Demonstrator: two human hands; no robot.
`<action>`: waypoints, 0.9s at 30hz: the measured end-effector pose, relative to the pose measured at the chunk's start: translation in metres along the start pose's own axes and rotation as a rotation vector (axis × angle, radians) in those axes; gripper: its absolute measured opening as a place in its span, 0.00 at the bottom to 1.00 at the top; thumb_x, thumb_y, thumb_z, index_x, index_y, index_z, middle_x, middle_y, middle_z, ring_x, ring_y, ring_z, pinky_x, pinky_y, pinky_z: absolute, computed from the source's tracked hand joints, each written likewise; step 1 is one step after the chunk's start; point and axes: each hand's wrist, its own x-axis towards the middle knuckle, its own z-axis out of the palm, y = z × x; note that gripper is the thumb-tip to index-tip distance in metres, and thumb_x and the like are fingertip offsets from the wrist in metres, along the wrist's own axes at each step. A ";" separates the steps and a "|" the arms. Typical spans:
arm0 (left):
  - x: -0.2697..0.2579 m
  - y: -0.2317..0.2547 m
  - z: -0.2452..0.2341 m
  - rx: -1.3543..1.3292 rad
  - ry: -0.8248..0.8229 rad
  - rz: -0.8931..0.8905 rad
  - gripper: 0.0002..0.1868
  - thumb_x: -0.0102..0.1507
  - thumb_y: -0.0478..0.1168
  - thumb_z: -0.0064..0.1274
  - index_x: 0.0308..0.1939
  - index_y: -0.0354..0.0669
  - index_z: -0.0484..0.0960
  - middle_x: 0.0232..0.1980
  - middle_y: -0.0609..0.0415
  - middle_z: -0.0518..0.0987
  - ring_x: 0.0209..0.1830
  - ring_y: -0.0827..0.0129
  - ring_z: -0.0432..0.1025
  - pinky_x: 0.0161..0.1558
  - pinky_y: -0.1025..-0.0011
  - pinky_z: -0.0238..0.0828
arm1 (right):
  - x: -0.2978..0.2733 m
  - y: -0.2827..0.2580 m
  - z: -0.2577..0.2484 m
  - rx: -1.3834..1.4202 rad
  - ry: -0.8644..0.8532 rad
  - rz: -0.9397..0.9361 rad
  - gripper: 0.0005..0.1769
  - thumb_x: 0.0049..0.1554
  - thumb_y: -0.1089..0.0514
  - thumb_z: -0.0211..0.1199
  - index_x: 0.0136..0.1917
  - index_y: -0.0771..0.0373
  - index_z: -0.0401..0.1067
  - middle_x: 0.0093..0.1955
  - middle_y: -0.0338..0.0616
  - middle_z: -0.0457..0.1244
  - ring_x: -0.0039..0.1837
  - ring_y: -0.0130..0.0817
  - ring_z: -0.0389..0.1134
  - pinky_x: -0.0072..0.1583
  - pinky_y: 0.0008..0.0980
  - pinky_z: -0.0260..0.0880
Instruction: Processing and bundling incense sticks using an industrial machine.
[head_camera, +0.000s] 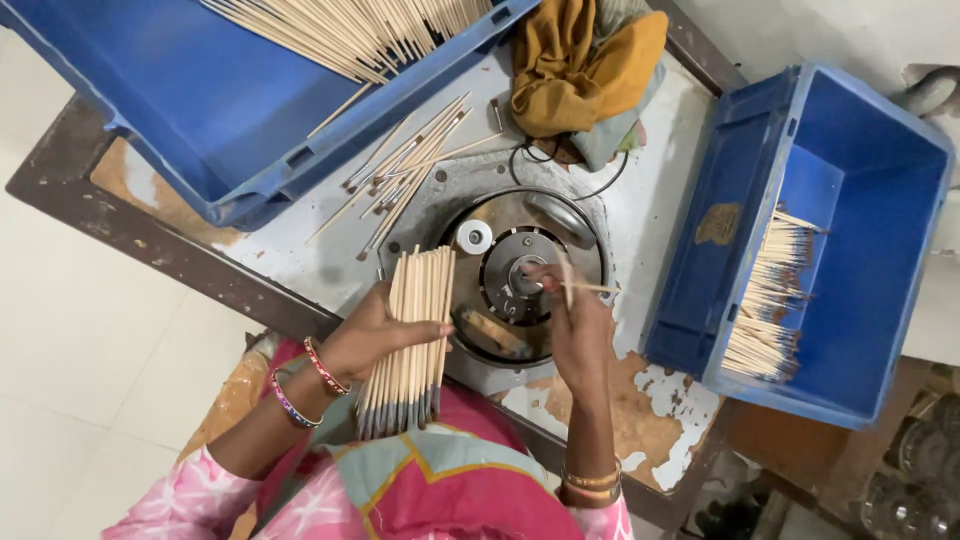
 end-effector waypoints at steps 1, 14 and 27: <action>0.000 0.004 0.005 -0.003 0.010 0.005 0.29 0.52 0.36 0.70 0.55 0.33 0.75 0.42 0.49 0.83 0.37 0.65 0.81 0.36 0.65 0.83 | -0.004 -0.010 -0.002 0.005 -0.005 -0.008 0.10 0.63 0.64 0.57 0.57 0.59 0.74 0.48 0.56 0.69 0.48 0.54 0.71 0.48 0.43 0.68; 0.004 0.028 0.021 0.155 -0.077 -0.043 0.28 0.52 0.46 0.70 0.49 0.36 0.79 0.37 0.49 0.84 0.34 0.69 0.81 0.36 0.69 0.82 | 0.003 -0.020 -0.018 -0.060 0.165 0.282 0.10 0.63 0.65 0.59 0.57 0.65 0.75 0.43 0.54 0.70 0.40 0.49 0.71 0.42 0.40 0.68; -0.002 0.032 0.028 0.337 -0.128 0.318 0.33 0.49 0.38 0.68 0.58 0.33 0.79 0.49 0.51 0.86 0.46 0.73 0.80 0.51 0.71 0.79 | -0.023 -0.048 -0.022 0.199 -0.013 0.224 0.17 0.55 0.67 0.58 0.59 0.65 0.73 0.44 0.47 0.72 0.43 0.37 0.76 0.42 0.36 0.73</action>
